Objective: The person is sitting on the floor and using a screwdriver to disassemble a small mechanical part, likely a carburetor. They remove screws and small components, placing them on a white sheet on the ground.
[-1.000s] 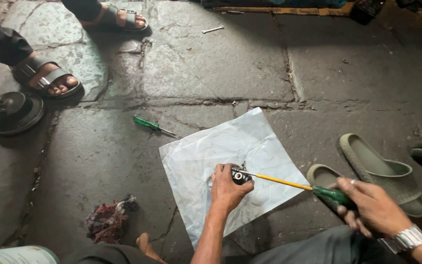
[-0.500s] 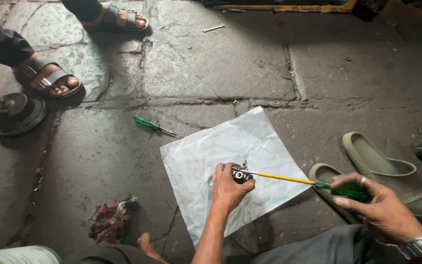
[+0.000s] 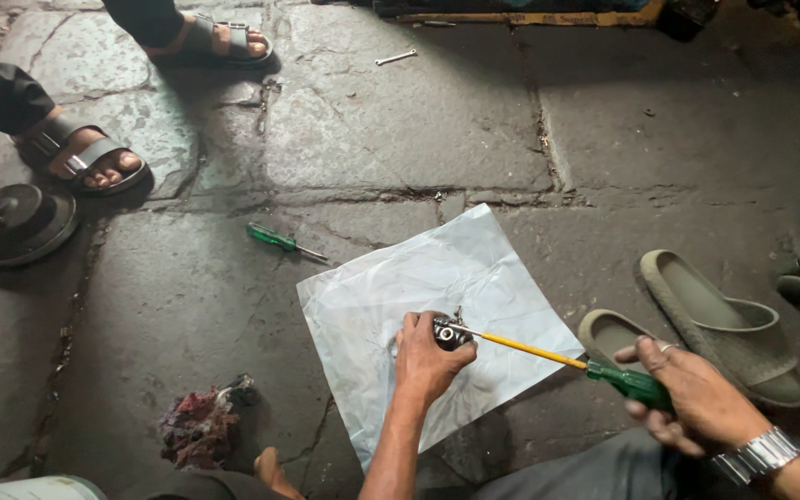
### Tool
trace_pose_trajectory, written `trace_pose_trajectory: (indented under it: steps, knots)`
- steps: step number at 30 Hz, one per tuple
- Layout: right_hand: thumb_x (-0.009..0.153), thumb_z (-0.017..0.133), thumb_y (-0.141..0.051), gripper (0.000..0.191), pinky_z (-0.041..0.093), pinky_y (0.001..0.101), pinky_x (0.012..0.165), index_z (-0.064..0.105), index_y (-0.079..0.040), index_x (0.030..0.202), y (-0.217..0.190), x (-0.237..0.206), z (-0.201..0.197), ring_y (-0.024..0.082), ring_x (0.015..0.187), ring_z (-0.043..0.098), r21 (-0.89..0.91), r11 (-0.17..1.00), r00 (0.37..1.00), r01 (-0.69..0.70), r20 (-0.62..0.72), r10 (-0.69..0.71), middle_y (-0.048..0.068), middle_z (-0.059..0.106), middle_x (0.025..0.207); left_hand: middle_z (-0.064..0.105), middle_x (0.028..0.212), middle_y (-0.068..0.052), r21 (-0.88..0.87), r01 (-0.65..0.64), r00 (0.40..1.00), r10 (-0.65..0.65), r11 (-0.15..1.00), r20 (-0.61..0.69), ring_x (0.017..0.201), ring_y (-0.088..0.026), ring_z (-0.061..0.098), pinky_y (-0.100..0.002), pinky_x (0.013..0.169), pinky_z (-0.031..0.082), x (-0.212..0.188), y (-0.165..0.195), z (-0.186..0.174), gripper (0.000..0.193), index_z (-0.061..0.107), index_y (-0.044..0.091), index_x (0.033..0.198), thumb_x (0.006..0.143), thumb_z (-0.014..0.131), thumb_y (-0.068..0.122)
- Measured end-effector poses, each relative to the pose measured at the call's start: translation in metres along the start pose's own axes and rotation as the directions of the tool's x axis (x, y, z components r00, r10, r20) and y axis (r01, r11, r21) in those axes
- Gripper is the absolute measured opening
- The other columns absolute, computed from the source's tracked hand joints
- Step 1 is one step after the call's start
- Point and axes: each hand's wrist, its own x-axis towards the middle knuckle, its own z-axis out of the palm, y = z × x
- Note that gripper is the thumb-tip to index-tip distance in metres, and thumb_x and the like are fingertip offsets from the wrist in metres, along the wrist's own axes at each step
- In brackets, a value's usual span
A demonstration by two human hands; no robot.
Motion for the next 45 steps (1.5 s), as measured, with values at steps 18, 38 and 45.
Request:
trace_pose_trajectory:
  steps: [18,38,45]
  knots:
    - [0.089,0.074,-0.012,0.041,0.038,0.0268,0.038,0.063,-0.004,0.128,0.009,-0.004,-0.003,0.011,0.051,0.048,0.27,0.942,0.968,0.197,0.101,-0.231,0.012,0.068,0.08,0.058,0.12,-0.009,-0.014,-0.034,0.999,0.033,0.999,-0.02,0.116,-0.035,0.054,-0.047,0.098,0.048,0.0,-0.004,-0.001,0.058,0.067,0.013,0.112,0.062,0.082,0.038]
    - [0.095,0.069,-0.02,0.033,0.047,0.037,0.062,0.066,0.002,0.119,0.003,-0.009,0.005,0.019,0.075,0.06,0.004,0.995,0.987,0.098,-0.126,-0.097,0.01,0.071,0.097,0.058,0.118,-0.012,-0.014,-0.027,0.999,0.027,1.0,-0.02,0.114,-0.037,0.054,-0.047,0.097,0.048,0.0,-0.002,0.0,0.053,0.068,0.011,0.107,0.063,0.083,0.034]
    - [0.109,0.053,-0.04,0.04,0.047,0.0507,0.062,0.064,-0.013,0.136,0.028,0.02,-0.006,0.035,0.072,0.058,0.033,0.999,0.999,0.036,0.023,-0.036,0.028,0.066,0.097,0.058,0.118,-0.01,-0.022,-0.013,1.0,0.013,1.0,-0.015,0.114,-0.036,0.055,-0.046,0.098,0.048,0.0,-0.002,0.001,0.054,0.069,0.012,0.109,0.061,0.083,0.035]
